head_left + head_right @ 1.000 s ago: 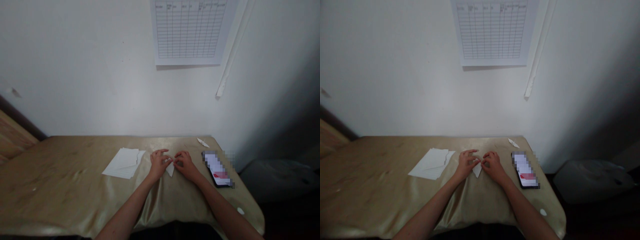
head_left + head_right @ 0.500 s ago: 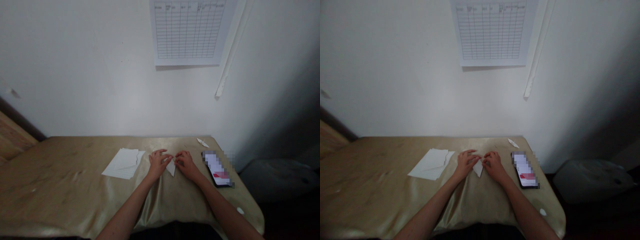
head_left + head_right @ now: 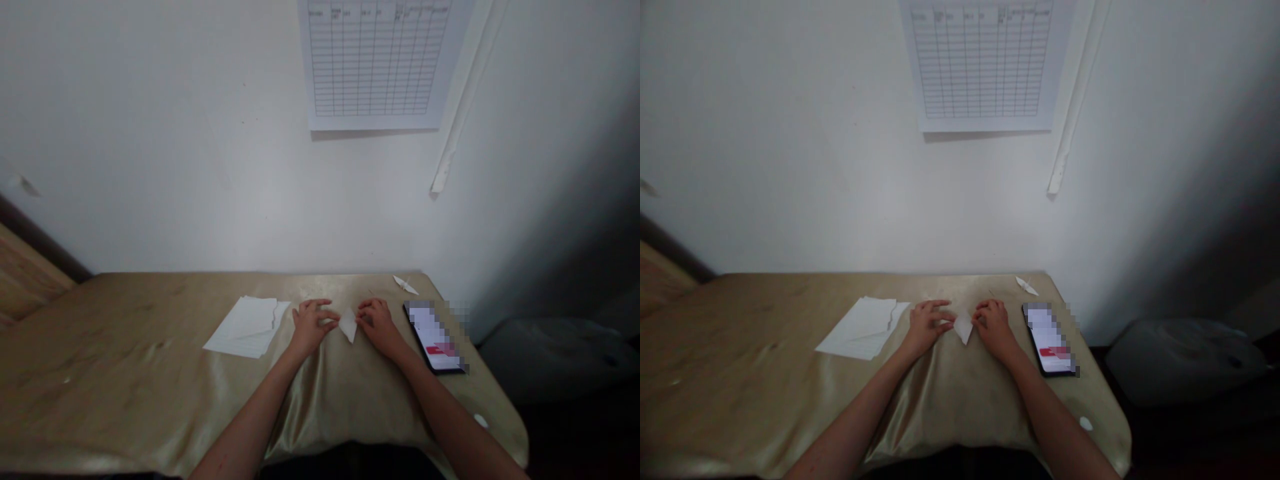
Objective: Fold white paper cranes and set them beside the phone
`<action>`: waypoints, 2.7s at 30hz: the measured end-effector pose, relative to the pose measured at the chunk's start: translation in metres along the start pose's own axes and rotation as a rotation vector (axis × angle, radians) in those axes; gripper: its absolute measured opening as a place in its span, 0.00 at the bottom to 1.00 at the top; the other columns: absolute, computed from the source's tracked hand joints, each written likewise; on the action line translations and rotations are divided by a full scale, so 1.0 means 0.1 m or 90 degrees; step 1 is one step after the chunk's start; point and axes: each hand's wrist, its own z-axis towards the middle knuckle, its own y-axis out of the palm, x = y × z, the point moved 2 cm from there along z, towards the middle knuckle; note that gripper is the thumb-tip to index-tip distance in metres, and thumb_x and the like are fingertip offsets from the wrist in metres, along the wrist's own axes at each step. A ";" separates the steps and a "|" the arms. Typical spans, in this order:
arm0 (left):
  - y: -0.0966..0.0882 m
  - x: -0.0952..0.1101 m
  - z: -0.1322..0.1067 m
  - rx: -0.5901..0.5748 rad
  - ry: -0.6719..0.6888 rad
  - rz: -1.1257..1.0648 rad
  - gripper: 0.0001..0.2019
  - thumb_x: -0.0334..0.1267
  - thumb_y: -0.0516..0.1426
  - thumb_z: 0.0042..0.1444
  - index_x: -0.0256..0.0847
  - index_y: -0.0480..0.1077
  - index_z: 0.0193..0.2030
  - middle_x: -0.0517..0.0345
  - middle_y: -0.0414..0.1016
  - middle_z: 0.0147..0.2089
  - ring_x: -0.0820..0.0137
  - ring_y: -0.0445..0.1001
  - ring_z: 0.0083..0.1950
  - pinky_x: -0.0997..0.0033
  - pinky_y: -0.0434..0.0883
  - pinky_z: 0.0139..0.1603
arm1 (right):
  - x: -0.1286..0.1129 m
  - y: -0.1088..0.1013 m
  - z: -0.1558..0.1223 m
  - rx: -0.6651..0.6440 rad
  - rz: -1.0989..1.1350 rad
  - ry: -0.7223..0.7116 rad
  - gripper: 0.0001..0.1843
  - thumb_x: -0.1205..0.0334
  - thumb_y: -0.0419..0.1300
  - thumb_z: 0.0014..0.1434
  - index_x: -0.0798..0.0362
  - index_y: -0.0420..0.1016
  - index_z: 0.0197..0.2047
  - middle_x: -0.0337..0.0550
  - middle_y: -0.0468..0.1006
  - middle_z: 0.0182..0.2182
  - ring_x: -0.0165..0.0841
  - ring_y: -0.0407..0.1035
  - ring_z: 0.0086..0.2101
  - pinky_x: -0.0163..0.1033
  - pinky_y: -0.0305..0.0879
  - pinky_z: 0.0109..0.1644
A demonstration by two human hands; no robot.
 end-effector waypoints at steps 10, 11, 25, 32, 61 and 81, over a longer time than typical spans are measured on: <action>0.02 0.00 -0.01 -0.013 0.000 -0.004 0.07 0.39 0.69 0.52 0.58 0.84 0.37 0.60 0.77 0.61 0.51 0.63 0.66 0.32 0.49 0.69 | -0.05 0.03 -0.01 -0.015 -0.013 -0.010 0.04 0.66 0.63 0.61 0.48 0.79 0.36 0.47 0.75 0.47 0.43 0.64 0.53 0.54 0.61 0.61; 0.02 0.00 -0.01 -0.015 0.001 -0.002 0.07 0.39 0.69 0.52 0.59 0.83 0.37 0.61 0.77 0.60 0.51 0.63 0.66 0.32 0.49 0.69 | -0.06 0.03 -0.01 -0.017 -0.014 -0.011 0.04 0.66 0.63 0.61 0.48 0.79 0.36 0.47 0.75 0.47 0.43 0.64 0.53 0.54 0.61 0.61; 0.06 0.07 -0.05 -0.019 0.015 0.024 0.04 0.38 0.68 0.53 0.52 0.81 0.35 0.59 0.77 0.60 0.52 0.62 0.66 0.27 0.43 0.68 | -0.13 0.05 -0.02 -0.030 -0.022 -0.014 0.04 0.67 0.65 0.60 0.48 0.79 0.35 0.46 0.76 0.46 0.43 0.63 0.52 0.53 0.59 0.62; 0.09 0.11 -0.07 -0.014 0.037 0.048 0.04 0.38 0.68 0.54 0.50 0.80 0.36 0.58 0.76 0.60 0.52 0.62 0.66 0.25 0.38 0.69 | -0.13 0.07 -0.02 -0.042 -0.040 -0.024 0.04 0.67 0.64 0.59 0.48 0.79 0.36 0.45 0.76 0.46 0.43 0.63 0.53 0.54 0.58 0.63; 0.10 0.05 0.00 -0.041 -0.049 0.080 0.10 0.47 0.70 0.50 0.54 0.80 0.40 0.58 0.71 0.63 0.52 0.59 0.68 0.28 0.42 0.70 | -0.28 0.06 -0.06 -0.111 -0.143 0.020 0.25 0.44 0.75 0.46 0.48 0.74 0.42 0.46 0.73 0.51 0.46 0.63 0.56 0.53 0.54 0.65; 0.07 -0.01 0.02 -0.020 -0.048 0.068 0.01 0.38 0.67 0.53 0.48 0.81 0.31 0.59 0.70 0.66 0.53 0.60 0.69 0.29 0.45 0.70 | -0.27 0.00 -0.06 -0.136 -0.070 -0.030 0.09 0.62 0.69 0.57 0.39 0.82 0.42 0.37 0.78 0.53 0.45 0.59 0.62 0.65 0.30 0.71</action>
